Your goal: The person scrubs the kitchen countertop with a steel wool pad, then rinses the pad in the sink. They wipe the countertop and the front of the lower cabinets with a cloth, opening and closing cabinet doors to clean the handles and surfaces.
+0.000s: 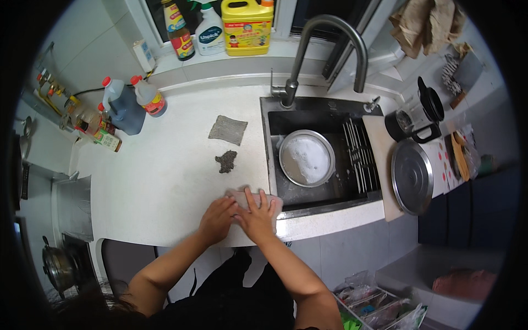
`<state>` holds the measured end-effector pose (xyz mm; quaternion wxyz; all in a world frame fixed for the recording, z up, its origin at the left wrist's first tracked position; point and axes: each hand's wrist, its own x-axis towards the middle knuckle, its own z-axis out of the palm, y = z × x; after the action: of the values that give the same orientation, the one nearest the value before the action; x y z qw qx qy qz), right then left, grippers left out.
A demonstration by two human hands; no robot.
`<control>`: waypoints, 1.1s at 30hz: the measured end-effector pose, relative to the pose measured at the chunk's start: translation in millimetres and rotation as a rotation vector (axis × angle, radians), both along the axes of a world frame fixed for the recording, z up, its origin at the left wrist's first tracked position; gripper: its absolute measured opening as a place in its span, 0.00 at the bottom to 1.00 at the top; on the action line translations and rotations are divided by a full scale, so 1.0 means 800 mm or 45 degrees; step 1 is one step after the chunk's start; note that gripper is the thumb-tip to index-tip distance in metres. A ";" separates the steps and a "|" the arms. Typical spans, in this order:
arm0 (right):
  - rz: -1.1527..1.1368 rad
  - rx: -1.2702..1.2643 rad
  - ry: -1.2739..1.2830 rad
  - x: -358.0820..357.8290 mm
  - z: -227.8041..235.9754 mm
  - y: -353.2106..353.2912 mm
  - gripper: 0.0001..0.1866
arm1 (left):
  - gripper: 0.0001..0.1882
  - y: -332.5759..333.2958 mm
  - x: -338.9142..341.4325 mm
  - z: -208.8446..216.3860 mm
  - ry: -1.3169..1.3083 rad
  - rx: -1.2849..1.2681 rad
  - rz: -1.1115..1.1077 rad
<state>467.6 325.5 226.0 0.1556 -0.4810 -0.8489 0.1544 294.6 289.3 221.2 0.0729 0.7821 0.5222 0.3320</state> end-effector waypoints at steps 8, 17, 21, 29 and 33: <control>-0.259 -0.078 -0.270 0.094 -0.026 -0.067 0.31 | 0.26 -0.008 0.004 -0.020 0.055 -0.217 -0.110; -1.283 0.210 -0.024 0.229 -0.075 0.002 0.30 | 0.33 0.007 0.189 -0.016 0.416 -0.319 -0.687; -0.981 0.308 0.179 0.212 -0.114 -0.078 0.28 | 0.37 0.021 0.233 -0.024 0.351 -0.178 -0.639; -1.652 0.434 0.584 0.337 -0.101 0.034 0.35 | 0.41 0.020 0.275 -0.021 0.814 -0.339 -0.655; -2.012 0.530 1.265 0.388 -0.115 0.077 0.37 | 0.40 0.023 0.280 -0.030 0.859 -0.312 -0.667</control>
<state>777.8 386.9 134.0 0.6397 -0.7573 -0.1262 0.0371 518.8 307.5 197.3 0.0723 0.9382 0.3365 -0.0360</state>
